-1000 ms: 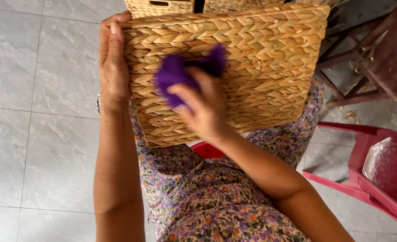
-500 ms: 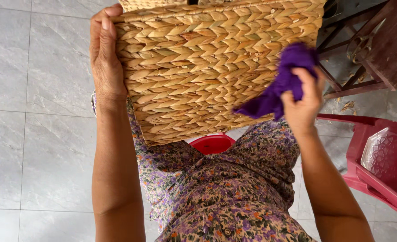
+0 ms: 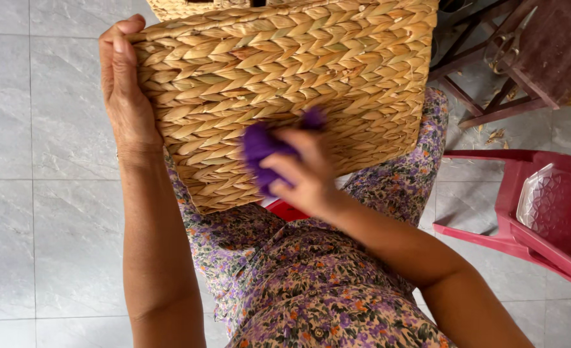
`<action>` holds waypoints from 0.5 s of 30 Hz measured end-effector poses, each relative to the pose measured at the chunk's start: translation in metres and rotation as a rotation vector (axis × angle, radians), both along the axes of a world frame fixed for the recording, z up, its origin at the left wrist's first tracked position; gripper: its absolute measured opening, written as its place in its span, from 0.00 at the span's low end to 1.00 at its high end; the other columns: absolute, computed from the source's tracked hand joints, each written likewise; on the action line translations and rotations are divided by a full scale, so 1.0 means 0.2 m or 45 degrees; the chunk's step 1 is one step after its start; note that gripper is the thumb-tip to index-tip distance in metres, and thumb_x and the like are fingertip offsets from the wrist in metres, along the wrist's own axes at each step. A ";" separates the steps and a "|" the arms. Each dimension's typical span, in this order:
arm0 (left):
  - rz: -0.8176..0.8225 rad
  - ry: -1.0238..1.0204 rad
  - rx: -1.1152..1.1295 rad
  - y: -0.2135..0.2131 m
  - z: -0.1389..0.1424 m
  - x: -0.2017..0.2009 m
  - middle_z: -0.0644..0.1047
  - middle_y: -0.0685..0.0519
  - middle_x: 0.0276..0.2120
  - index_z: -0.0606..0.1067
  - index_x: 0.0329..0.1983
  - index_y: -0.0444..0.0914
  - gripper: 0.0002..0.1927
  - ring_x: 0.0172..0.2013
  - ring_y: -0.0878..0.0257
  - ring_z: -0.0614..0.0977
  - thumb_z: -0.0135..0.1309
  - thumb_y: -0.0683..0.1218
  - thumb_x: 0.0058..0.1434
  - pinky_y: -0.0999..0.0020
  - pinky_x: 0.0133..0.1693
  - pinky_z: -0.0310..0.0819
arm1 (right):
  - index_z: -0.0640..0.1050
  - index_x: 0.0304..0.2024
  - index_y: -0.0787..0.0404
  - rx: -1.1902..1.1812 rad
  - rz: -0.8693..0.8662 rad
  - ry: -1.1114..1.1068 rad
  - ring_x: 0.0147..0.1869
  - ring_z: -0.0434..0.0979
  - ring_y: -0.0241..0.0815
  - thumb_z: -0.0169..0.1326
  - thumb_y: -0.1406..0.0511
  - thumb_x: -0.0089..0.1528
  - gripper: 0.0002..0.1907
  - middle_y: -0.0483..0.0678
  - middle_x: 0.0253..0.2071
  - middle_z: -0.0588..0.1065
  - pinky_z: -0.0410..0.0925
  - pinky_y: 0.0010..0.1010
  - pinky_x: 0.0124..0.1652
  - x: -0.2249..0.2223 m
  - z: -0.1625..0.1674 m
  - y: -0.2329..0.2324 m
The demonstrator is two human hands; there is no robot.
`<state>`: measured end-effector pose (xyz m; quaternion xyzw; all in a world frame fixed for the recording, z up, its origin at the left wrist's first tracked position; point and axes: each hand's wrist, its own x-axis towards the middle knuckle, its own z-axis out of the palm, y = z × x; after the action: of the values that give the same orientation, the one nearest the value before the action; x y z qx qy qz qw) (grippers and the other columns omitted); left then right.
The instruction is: The person sits on the floor and wipes a woven water-hyacinth storage basket with a purple cloth, cleaning its outer sides, rim and interior. They then use scissors to trim loose fibers and stray strands from the basket's woven surface and edges.
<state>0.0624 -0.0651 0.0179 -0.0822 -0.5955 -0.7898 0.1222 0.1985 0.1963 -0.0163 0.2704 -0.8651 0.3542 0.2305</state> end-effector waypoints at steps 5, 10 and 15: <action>-0.016 0.005 -0.063 0.02 0.02 0.02 0.72 0.51 0.65 0.74 0.61 0.44 0.17 0.65 0.61 0.72 0.45 0.58 0.80 0.64 0.71 0.66 | 0.78 0.52 0.49 0.087 0.394 0.016 0.66 0.68 0.53 0.74 0.59 0.53 0.26 0.50 0.66 0.66 0.67 0.47 0.61 0.06 0.05 -0.39; -0.009 0.026 -0.103 0.01 0.01 0.00 0.71 0.50 0.67 0.73 0.62 0.43 0.18 0.69 0.60 0.69 0.44 0.58 0.81 0.63 0.74 0.61 | 0.77 0.53 0.47 0.055 0.292 0.092 0.67 0.68 0.49 0.75 0.58 0.56 0.26 0.48 0.66 0.66 0.69 0.45 0.64 0.02 0.01 -0.17; 0.018 0.003 -0.109 -0.01 -0.02 -0.01 0.72 0.48 0.66 0.74 0.61 0.42 0.18 0.70 0.58 0.69 0.45 0.58 0.81 0.62 0.75 0.59 | 0.78 0.46 0.50 0.213 -0.184 0.194 0.63 0.68 0.52 0.75 0.62 0.50 0.24 0.51 0.61 0.68 0.67 0.45 0.60 0.04 -0.06 0.36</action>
<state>0.0607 -0.0666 0.0142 -0.0841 -0.6291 -0.7626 0.1249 0.2058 0.2683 -0.0281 0.2517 -0.8888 0.2417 0.2970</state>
